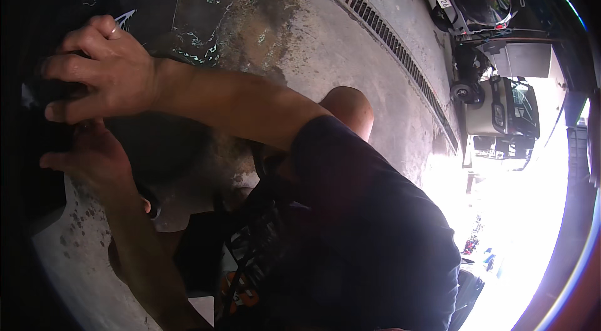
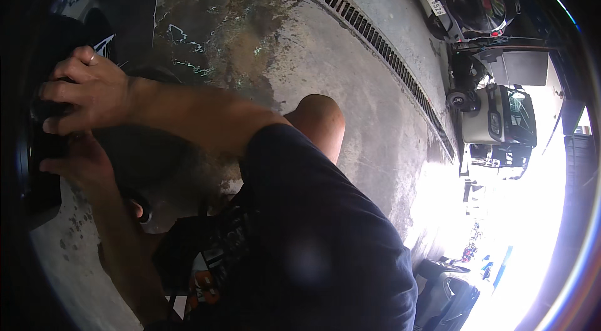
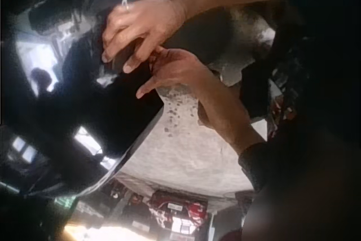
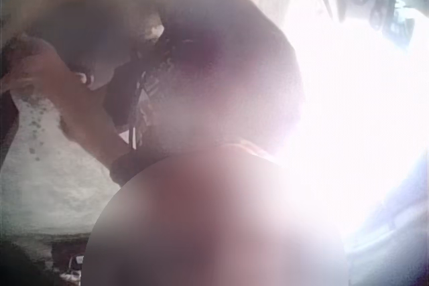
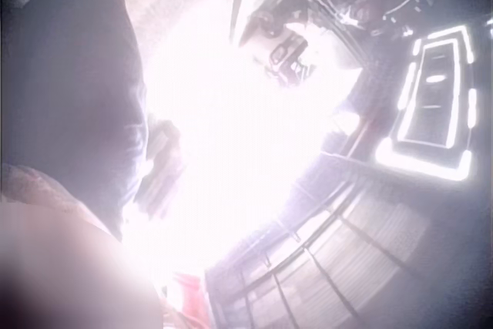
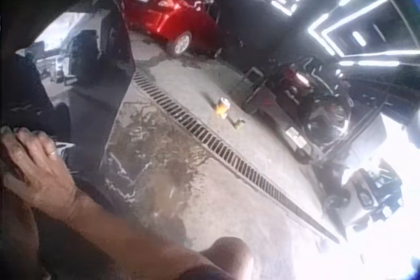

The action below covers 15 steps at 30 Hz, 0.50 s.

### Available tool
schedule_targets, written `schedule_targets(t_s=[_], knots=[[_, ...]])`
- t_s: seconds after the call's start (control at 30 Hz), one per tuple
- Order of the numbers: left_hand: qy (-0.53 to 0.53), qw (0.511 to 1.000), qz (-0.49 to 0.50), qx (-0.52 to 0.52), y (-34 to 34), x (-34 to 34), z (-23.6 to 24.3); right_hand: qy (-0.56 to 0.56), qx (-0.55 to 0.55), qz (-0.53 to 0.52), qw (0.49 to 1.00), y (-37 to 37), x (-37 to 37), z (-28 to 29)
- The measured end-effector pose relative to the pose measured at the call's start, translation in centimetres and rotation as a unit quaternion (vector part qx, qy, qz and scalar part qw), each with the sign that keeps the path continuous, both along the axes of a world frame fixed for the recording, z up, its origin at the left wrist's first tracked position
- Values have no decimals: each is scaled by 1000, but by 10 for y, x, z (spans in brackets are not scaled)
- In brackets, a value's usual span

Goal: The person kneels on the floor and uses a black plastic scraper to remove a white substance from a detached black car bumper. They repeatedly scrape the surface, wipe it with a yellow cloth, and rinse the scraper in a bucket of water.

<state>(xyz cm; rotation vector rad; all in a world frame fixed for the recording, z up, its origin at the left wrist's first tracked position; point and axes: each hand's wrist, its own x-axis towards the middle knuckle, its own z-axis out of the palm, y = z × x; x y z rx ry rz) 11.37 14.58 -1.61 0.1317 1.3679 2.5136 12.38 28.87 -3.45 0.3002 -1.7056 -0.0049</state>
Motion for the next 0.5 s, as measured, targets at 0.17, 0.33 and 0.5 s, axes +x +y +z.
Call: schedule_targets(t_s=[0.17,0.33,0.5], knots=[[-27,999,-15,22,1,-3,-6,-7,26,12,1000,12,10,31],[-24,999,-15,15,4,0,-7,-33,42,-16,998,13,7,39],[-66,998,-6,-2,-5,-1,-10,-92,86,12,992,29,14,27]])
